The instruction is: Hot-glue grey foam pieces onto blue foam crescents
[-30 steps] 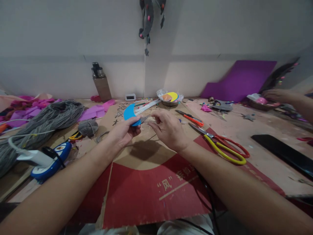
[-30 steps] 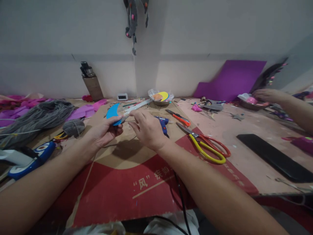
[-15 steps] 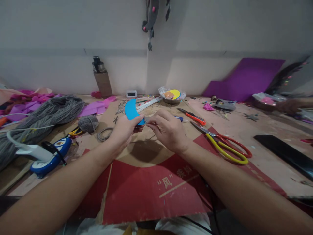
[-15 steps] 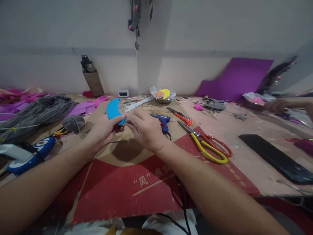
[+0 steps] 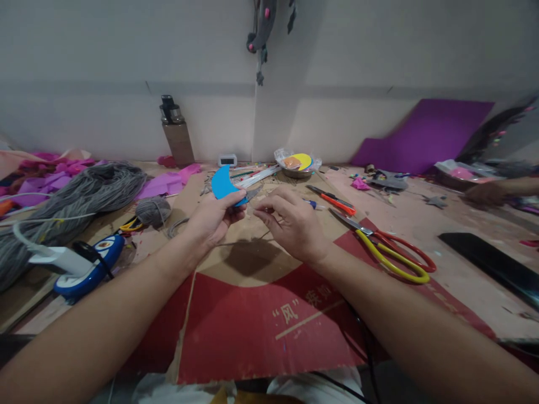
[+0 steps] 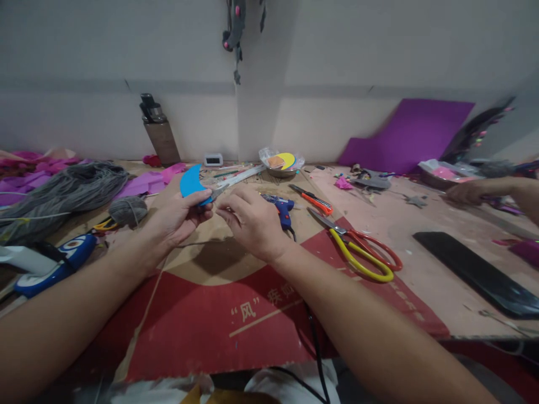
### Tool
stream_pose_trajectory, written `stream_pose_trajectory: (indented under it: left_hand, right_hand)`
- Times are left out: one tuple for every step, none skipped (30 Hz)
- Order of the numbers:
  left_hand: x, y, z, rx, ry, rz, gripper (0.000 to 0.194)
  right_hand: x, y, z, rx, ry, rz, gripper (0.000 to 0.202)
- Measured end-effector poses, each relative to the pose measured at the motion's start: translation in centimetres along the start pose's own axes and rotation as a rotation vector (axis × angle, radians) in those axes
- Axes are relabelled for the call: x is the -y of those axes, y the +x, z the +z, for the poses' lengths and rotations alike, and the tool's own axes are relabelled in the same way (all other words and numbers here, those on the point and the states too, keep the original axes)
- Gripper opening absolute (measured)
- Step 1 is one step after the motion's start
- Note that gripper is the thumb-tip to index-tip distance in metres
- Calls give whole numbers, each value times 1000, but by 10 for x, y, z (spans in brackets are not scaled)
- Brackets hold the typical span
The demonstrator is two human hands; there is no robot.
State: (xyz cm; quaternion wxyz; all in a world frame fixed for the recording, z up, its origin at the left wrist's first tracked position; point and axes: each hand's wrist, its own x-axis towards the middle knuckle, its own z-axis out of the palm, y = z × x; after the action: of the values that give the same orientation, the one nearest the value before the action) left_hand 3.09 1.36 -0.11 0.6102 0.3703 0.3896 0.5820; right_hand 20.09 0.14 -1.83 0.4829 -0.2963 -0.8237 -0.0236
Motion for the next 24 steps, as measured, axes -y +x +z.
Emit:
stream_pose_trajectory:
  left_hand:
    - [0, 1, 0, -19, -3, 7, 19]
    - [-1, 1, 0, -32, 0, 16, 20]
    - [-1, 2, 0, -40, 10, 28, 22]
    - [-2, 2, 0, -48, 23, 40, 24]
    - [-2, 2, -1, -55, 38, 50, 26]
    - [-3, 2, -2, -64, 52, 59, 27]
    - [-3, 3, -3, -70, 63, 67, 28]
    - [-4, 3, -4, -75, 68, 72, 29]
    - [-4, 4, -5, -77, 69, 75, 29]
    - [-5, 5, -7, -77, 68, 75, 29]
    - [-6, 6, -8, -81, 65, 73, 28]
    - [-7, 7, -9, -88, 59, 65, 27]
    - [-8, 8, -10, -100, 49, 53, 25]
    - [-8, 9, -10, -112, 37, 37, 23]
    - [-9, 10, -10, -123, 23, 20, 21]
    - [-10, 10, -9, -133, 9, 2, 19]
    - [-11, 11, -9, -142, -7, -14, 17]
    - [-11, 11, -9, -152, -22, -29, 15]
    - [-12, 12, -9, -165, -36, -40, 14]
    - [-12, 12, -8, -179, -46, -54, 14]
    - [-12, 12, -8, -191, -51, -65, 14]
    - [-13, 13, -8, -202, -52, -74, 15]
    - [-13, 13, -8, -208, -50, -80, 15]
    - [-14, 13, -8, -209, -44, -81, 16]
  right_hand:
    - [0, -1, 1, 16, 8, 2, 10]
    - [0, -1, 2, 35, 16, 9, 11]
    - [0, -2, 3, 55, 27, 18, 12]
    - [0, -1, 4, 79, 40, 29, 13]
    - [1, -1, 4, 103, 54, 44, 14]
    - [1, 1, 4, 125, 68, 61, 17]
    - [0, 3, 2, 141, 81, 79, 20]
    - [-1, 6, 0, 149, 89, 100, 23]
    - [-3, 8, -3, 148, 86, 128, 27]
    - [-6, 11, -6, 137, 68, 165, 30]
    - [-11, 12, -11, 119, 35, 212, 31]
    - [-17, 12, -15, 108, -16, 272, 31]
    - [-25, 11, -21, 104, -84, 342, 30]
    - [-33, 8, -26, 121, -166, 419, 28]
    - [-41, 4, -30, 173, -261, 500, 27]
    - [-49, -1, -34, 227, -376, 575, 29]
    - [-56, -8, -37, 298, -470, 640, 31]
    - [-62, -14, -38, 375, -528, 697, 32]
    - [-67, -20, -38, 445, -547, 719, 33]
    - [-70, -26, -36, 478, -540, 714, 32]
    - [-73, -30, -34, 475, -509, 700, 30]
    - [-75, -33, -32, 434, -465, 695, 27]
    - [-77, -35, -29, 365, -401, 727, 23]
    - [-79, -36, -27, 292, -322, 792, 20]
